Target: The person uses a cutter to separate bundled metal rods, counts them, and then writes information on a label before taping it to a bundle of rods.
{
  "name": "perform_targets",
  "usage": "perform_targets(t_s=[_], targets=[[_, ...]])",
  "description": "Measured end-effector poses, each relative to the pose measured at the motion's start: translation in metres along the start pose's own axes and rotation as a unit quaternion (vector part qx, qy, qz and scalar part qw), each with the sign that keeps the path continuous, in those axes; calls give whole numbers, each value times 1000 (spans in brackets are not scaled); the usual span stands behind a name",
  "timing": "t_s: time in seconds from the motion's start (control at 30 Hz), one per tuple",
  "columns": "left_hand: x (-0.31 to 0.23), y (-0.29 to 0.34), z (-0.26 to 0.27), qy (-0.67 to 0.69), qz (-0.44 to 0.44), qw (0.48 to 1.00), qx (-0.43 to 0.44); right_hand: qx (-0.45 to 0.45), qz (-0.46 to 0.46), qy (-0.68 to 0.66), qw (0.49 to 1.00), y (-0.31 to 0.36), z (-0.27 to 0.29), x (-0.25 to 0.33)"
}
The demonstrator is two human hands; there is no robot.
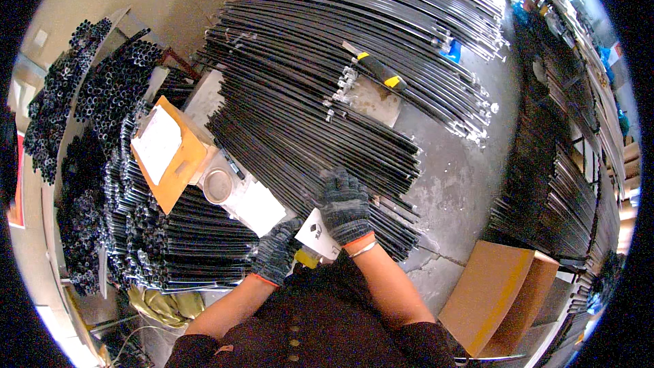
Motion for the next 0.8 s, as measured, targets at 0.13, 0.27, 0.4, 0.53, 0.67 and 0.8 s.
perform_targets(t_s=[0.13, 0.27, 0.4, 0.53, 0.67, 0.8], targets=[[-7, 5, -10, -30, 6, 1000, -5, 3, -10, -6, 1000, -4, -3, -2], [-3, 3, -8, 29, -40, 999, 7, 32, -26, -42, 998, -20, 5, -1], [-8, 0, -15, 5, -65, 996, -60, 58, 2, -5, 998, -37, -3, 3], [-19, 3, -32, 19, -59, 992, -107, 18, 64, -10, 998, -40, -9, 13], [4, -8, -33, 103, -47, 986, -125, 101, 11, 12, 995, -44, -19, 11], [51, -53, -29, -66, -205, 975, -50, 112, 136, -20, 984, -27, -49, -3]])
Point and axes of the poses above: each hand's wrist, its own y-axis away from the middle knuckle, its own z-axis out of the back of the hand, x = y × z, the point moved 6 cm from there along -y, towards the middle knuckle, and after that the axes turned 8 degrees about -z, right-handed, at the moved point
